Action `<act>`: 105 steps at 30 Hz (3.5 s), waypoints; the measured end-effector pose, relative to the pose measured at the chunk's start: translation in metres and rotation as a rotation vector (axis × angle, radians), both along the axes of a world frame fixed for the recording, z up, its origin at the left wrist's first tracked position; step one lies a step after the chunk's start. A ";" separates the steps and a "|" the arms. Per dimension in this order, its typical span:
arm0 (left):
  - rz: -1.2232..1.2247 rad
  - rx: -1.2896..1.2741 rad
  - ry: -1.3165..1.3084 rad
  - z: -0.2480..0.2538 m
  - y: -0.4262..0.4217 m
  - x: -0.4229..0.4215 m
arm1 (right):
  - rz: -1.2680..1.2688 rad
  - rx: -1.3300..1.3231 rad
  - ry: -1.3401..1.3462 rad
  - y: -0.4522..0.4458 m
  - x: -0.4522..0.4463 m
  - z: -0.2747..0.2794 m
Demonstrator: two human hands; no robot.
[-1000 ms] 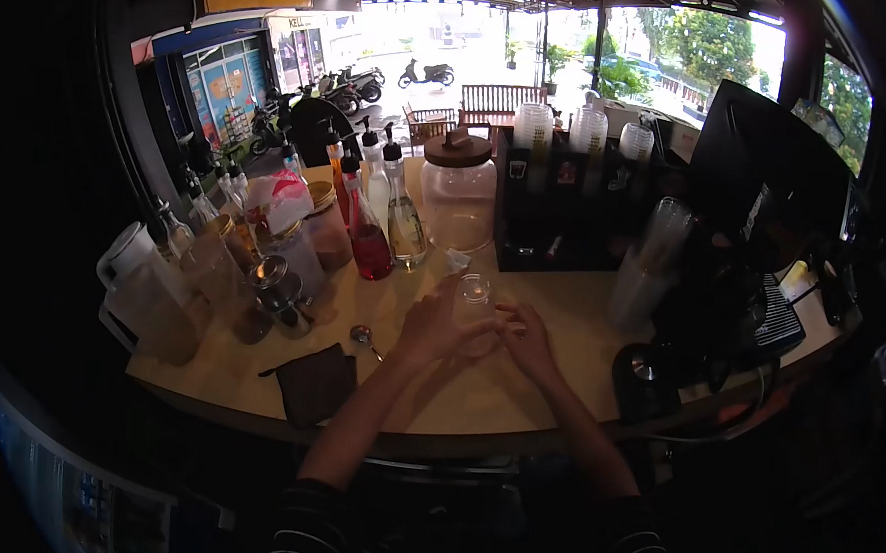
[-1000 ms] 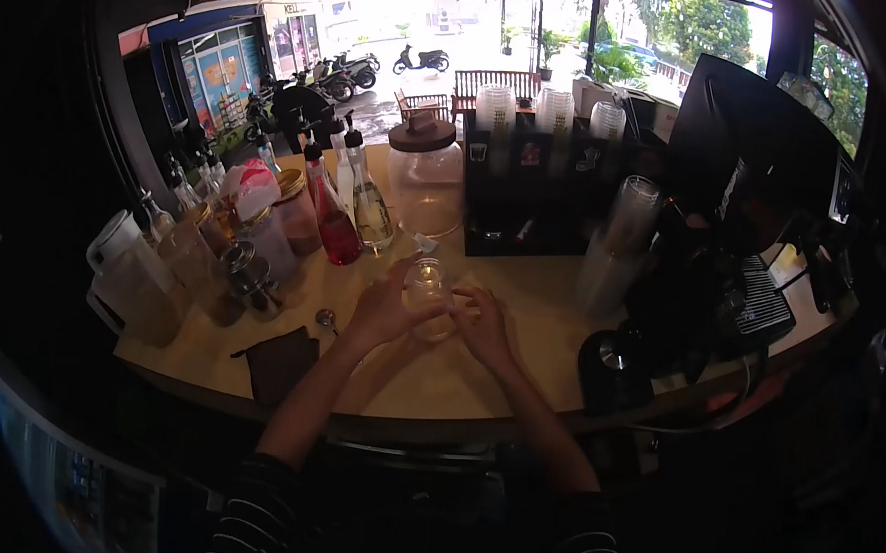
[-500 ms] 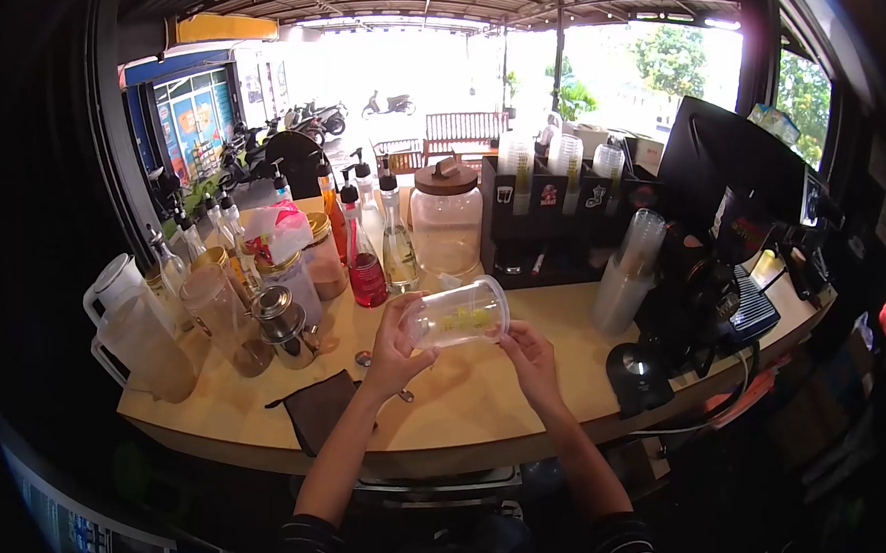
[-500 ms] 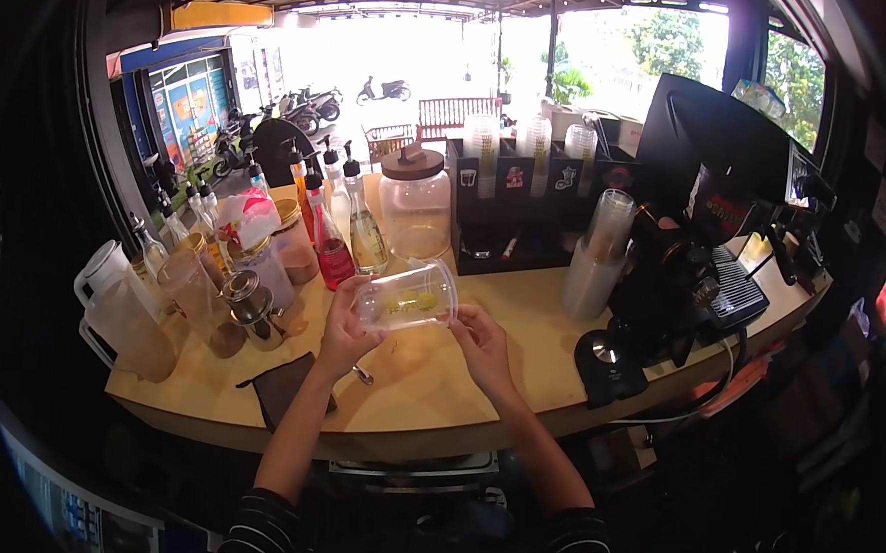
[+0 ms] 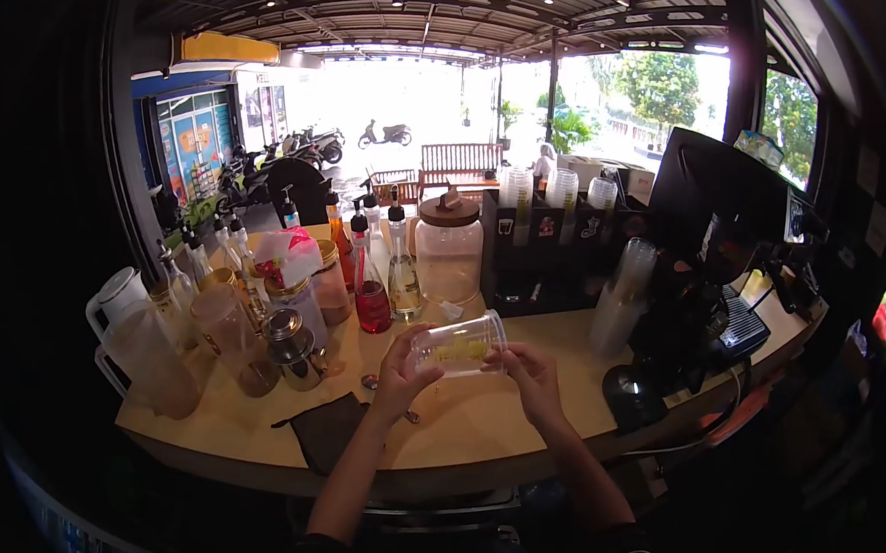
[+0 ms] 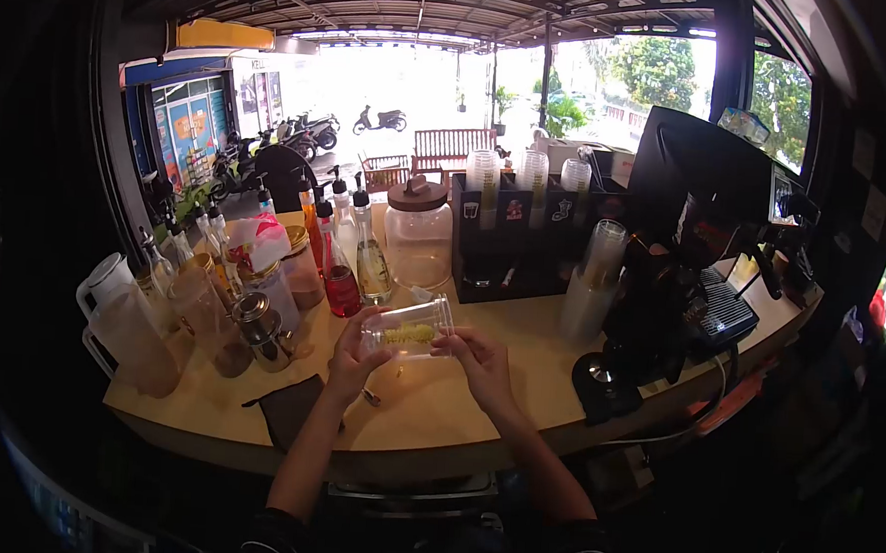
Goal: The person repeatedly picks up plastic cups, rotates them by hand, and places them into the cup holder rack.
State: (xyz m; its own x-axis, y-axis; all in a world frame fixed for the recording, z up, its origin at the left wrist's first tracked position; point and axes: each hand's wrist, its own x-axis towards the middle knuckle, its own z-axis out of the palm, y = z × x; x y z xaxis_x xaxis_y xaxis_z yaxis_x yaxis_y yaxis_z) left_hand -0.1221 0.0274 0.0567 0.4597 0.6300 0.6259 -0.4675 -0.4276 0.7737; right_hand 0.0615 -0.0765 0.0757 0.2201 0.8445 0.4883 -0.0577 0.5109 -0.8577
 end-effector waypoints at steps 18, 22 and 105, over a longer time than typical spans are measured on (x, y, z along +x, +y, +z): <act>0.454 0.305 0.111 0.047 -0.020 0.049 | -0.311 0.155 -0.497 -0.016 0.022 0.033; 0.622 0.588 0.129 0.052 -0.017 0.082 | -0.390 0.351 -0.803 -0.017 0.026 0.063; 0.063 0.092 0.361 0.020 -0.011 0.300 | -0.848 0.034 -0.830 -0.012 0.250 0.074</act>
State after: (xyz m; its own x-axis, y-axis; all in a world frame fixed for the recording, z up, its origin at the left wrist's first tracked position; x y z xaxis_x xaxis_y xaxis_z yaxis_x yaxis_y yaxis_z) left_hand 0.1775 0.0162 0.0768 0.6231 0.6130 0.4857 -0.1418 -0.5222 0.8410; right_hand 0.3115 -0.0888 0.1496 0.3085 0.5660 0.7645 0.8774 0.1411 -0.4585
